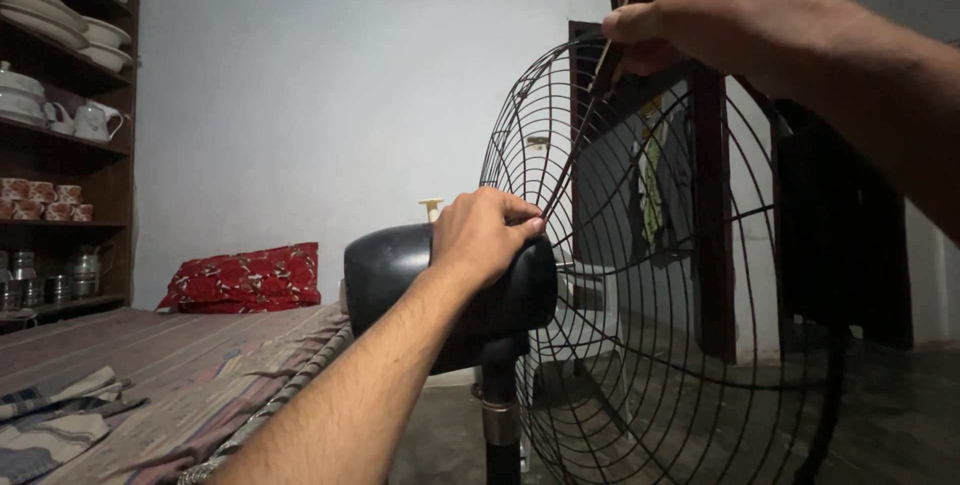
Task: The person uses a screwdriver and pliers to loosen and remove fasteners from the front grille of a standing electric fan. They work on multiple screws around the grille perimeter, then use pliers to pull out a retaining pin, partially detaching the grille from the fan housing.
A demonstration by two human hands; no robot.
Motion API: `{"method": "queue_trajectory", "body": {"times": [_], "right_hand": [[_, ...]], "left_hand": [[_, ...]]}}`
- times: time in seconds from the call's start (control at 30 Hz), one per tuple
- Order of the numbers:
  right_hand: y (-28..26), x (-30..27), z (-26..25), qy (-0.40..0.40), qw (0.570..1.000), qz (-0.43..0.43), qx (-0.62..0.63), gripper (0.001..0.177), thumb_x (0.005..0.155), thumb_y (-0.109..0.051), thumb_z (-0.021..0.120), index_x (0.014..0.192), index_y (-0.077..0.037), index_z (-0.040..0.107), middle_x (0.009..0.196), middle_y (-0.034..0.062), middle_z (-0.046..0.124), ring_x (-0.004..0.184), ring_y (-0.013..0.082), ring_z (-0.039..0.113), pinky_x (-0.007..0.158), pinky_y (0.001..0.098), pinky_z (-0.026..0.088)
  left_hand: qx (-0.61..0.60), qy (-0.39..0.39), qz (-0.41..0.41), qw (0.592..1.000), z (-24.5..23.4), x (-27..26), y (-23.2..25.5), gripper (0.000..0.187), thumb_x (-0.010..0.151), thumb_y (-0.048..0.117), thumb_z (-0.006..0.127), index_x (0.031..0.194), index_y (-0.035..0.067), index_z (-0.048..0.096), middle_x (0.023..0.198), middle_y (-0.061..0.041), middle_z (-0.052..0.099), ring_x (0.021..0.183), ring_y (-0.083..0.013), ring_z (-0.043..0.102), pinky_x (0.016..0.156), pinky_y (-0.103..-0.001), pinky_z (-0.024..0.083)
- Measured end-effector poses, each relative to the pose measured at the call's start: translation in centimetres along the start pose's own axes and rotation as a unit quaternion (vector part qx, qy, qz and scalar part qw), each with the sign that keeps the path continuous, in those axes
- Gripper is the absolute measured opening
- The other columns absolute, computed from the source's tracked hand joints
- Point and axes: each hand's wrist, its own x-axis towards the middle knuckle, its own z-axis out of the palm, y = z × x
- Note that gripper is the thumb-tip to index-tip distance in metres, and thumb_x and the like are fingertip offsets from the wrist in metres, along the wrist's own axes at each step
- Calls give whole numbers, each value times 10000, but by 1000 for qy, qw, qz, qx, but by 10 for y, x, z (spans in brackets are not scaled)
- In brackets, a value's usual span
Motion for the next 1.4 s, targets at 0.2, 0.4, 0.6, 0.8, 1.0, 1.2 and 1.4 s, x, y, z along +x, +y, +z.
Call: {"method": "queue_trajectory", "body": {"times": [0.2, 0.4, 0.6, 0.8, 1.0, 1.2, 1.4], "right_hand": [[-4, 0, 6, 23, 999, 45, 14, 388, 952, -156, 735, 1244, 76, 626, 1000, 251, 736, 840, 266, 778, 720, 307, 663], [-4, 1, 5, 26, 999, 26, 7, 360, 925, -117, 745, 1232, 51, 662, 1025, 235, 733, 848, 257, 782, 732, 316, 660], [1, 2, 5, 14, 1000, -2, -1, 366, 899, -60, 689, 1254, 27, 676, 1055, 227, 729, 839, 236, 785, 776, 309, 647], [2, 1, 4, 30, 984, -16, -177, 315, 1024, -308, 706, 1125, -16, 766, 910, 194, 759, 656, 239, 720, 573, 360, 600], [2, 0, 5, 65, 983, -32, -167, 327, 1003, -314, 749, 1094, 0, 771, 866, 206, 746, 631, 241, 727, 543, 340, 607], [-3, 3, 2, 19, 993, 51, -108, 324, 939, -2, 634, 1257, 52, 667, 913, 254, 735, 714, 265, 761, 641, 309, 643], [-12, -4, 5, 10, 999, 44, -11, 345, 933, -70, 666, 1266, 20, 659, 1006, 198, 760, 787, 222, 775, 738, 322, 636]], "left_hand": [[2, 13, 5, 1000, 0, -3, 2, 200, 831, 377, 783, 1013, 303, 822, 982, -6, 799, 938, -203, 756, 869, -386, 574], [9, 22, 0, 1000, 2, 0, 0, 188, 838, 369, 777, 1007, 305, 824, 961, -17, 798, 913, -219, 758, 852, -391, 577], [16, 36, 11, 999, 5, 1, 0, 185, 850, 381, 766, 998, 289, 825, 931, -28, 797, 883, -228, 763, 838, -398, 583], [30, 53, 10, 998, 7, -1, 2, 196, 840, 419, 770, 972, 288, 832, 914, -33, 796, 880, -238, 756, 834, -409, 576], [33, 50, 3, 998, 6, -1, 3, 209, 837, 434, 773, 978, 290, 830, 918, -38, 794, 878, -241, 757, 829, -403, 578], [22, 24, 6, 999, 5, 0, 2, 235, 807, 429, 789, 994, 292, 824, 936, -9, 801, 876, -212, 769, 830, -391, 582], [32, 30, -9, 999, 3, -2, 7, 228, 809, 430, 809, 985, 288, 835, 945, -12, 795, 883, -219, 755, 835, -396, 577]]}}
